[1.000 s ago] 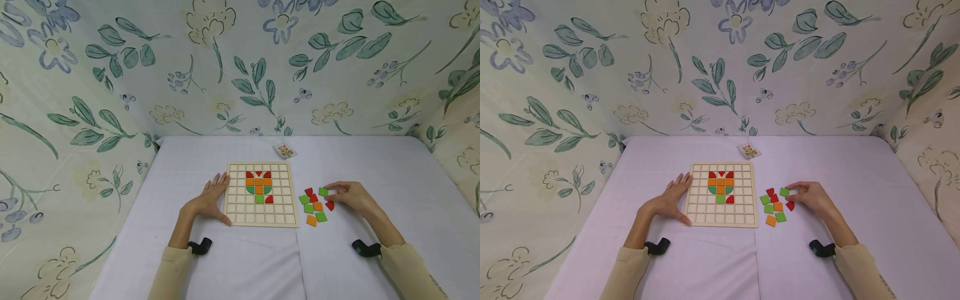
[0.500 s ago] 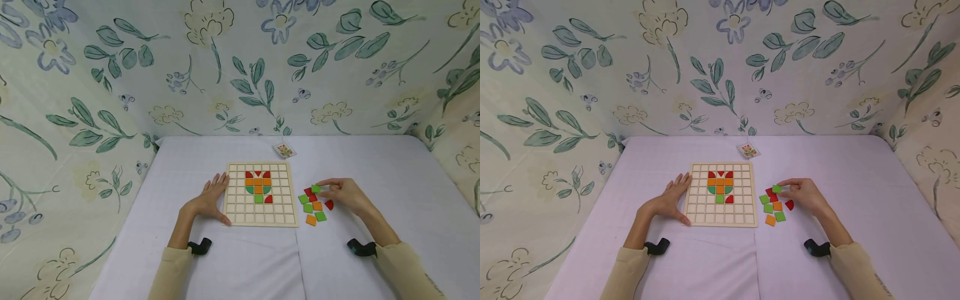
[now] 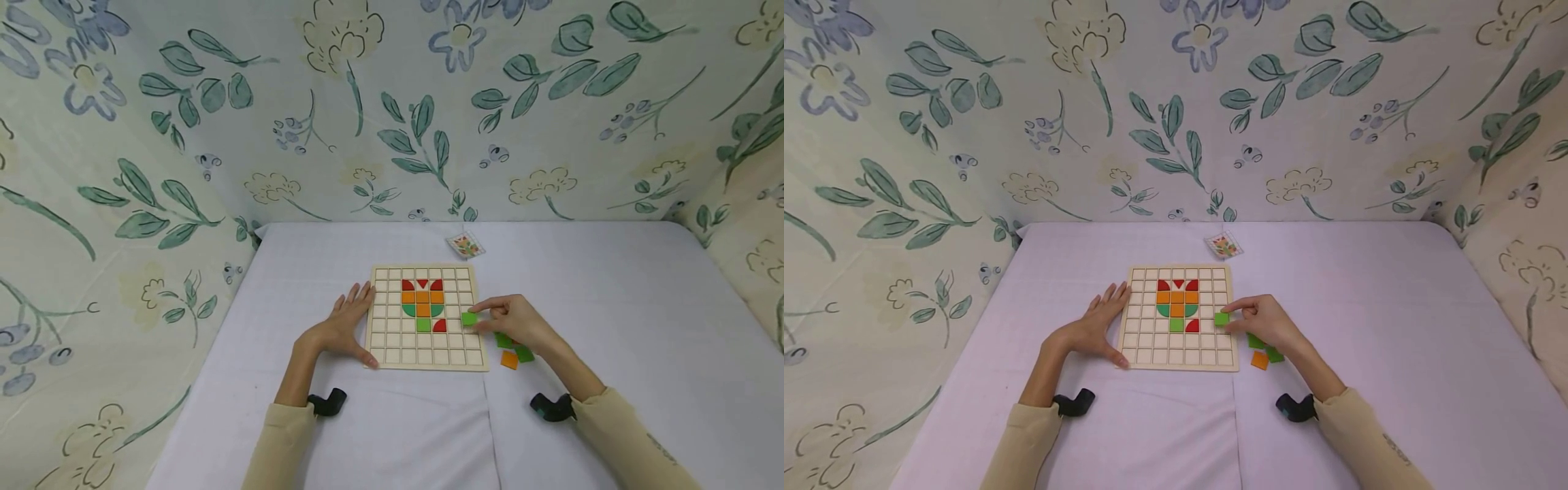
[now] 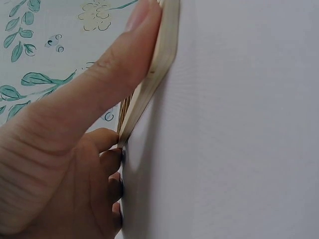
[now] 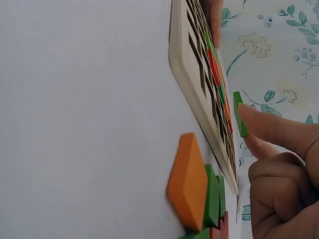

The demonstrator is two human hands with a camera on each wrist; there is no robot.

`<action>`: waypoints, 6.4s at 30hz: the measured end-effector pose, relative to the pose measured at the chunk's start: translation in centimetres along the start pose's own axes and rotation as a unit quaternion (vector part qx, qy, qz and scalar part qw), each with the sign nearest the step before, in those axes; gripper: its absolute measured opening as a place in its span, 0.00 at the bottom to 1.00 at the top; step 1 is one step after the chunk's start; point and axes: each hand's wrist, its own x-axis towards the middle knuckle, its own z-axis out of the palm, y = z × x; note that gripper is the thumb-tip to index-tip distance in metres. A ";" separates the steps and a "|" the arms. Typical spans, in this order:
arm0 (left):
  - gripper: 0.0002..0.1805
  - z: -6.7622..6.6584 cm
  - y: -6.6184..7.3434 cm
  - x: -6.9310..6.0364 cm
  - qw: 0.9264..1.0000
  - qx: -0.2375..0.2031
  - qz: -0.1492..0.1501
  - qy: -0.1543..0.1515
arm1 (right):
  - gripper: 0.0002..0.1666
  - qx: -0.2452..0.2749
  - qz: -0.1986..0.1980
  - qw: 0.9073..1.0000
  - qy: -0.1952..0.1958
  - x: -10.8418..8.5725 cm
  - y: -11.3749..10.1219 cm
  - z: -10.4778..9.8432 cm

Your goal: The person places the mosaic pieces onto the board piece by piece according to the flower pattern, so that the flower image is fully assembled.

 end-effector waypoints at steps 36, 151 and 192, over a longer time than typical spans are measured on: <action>0.84 -0.1 0.0 -0.2 1.000 0.000 0.003 -0.001 | 0.17 0.002 -0.003 1.000 0.010 1.0 -0.3 2.8; 0.85 0.0 -0.3 -0.1 1.000 -0.003 -0.003 -0.006 | 0.22 -0.018 -0.025 0.999 -0.029 -1.3 1.6 -1.2; 0.84 0.1 -0.2 0.0 1.000 -0.004 -0.002 0.001 | 0.15 -0.018 -0.056 0.997 -0.054 0.3 0.1 3.1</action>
